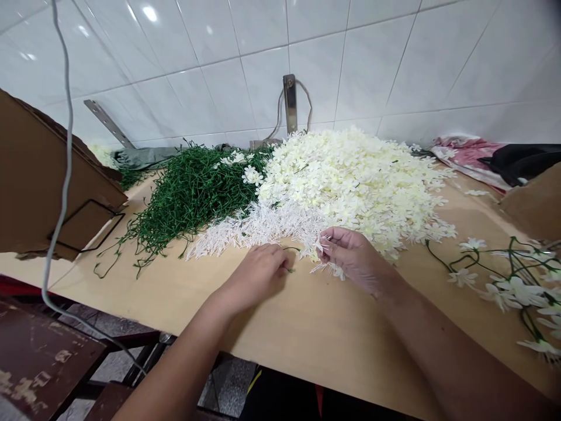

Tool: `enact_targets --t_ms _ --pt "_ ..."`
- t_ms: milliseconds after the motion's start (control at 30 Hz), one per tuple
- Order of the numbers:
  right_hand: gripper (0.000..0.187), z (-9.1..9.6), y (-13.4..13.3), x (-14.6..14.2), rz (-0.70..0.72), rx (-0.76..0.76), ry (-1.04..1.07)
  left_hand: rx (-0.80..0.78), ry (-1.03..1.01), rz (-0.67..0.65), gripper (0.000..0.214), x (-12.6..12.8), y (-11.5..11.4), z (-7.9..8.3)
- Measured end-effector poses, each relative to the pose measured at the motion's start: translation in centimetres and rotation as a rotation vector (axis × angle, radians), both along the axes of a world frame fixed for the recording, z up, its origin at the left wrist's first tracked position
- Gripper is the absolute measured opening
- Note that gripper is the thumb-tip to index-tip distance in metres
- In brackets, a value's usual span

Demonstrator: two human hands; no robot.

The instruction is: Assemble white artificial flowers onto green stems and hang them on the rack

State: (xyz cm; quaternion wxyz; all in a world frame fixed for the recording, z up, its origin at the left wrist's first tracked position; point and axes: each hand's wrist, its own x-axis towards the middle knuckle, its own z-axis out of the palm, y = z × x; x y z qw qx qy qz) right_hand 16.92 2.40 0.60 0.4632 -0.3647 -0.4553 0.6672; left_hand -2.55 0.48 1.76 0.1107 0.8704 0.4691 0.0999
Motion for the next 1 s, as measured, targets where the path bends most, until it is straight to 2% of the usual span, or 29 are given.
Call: enact_targets --t_ms 200,300,400,467,567,667,800,900,1000 --pt "0.026 0.1 0.0 0.1 -0.027 0.001 0.036 0.155 -0.436 0.291 0.015 -0.6 3.4 1.3" --pt "0.027 0.1 0.1 0.2 -0.069 0.0 0.054 0.177 -0.538 0.349 0.02 -0.2 5.2 1.8" --pt "0.027 0.0 0.3 0.4 -0.115 -0.011 0.085 0.199 -0.623 0.392 0.015 0.6 6.1 1.7" --pt "0.025 -0.1 0.3 0.5 -0.128 -0.003 0.105 0.121 -0.743 0.414 0.012 1.1 6.1 1.2" --pt "0.019 -0.1 0.3 0.6 -0.122 0.03 0.086 -0.124 -0.93 0.376 0.009 2.0 5.3 0.4" --pt "0.015 0.0 0.2 0.6 -0.112 0.052 0.061 -0.332 -0.988 0.265 0.008 3.0 4.3 0.0" --pt "0.015 0.2 0.1 0.3 -0.068 0.015 0.126 -0.53 -1.027 0.155 0.01 3.9 3.3 0.0" --pt "0.018 0.0 0.1 0.1 -0.06 -0.003 0.114 -0.601 -1.035 0.121 0.012 4.1 3.2 -0.2" --pt "0.021 -0.2 0.0 0.0 -0.111 0.018 0.019 -0.592 -1.008 0.126 0.01 4.0 3.3 -0.3"
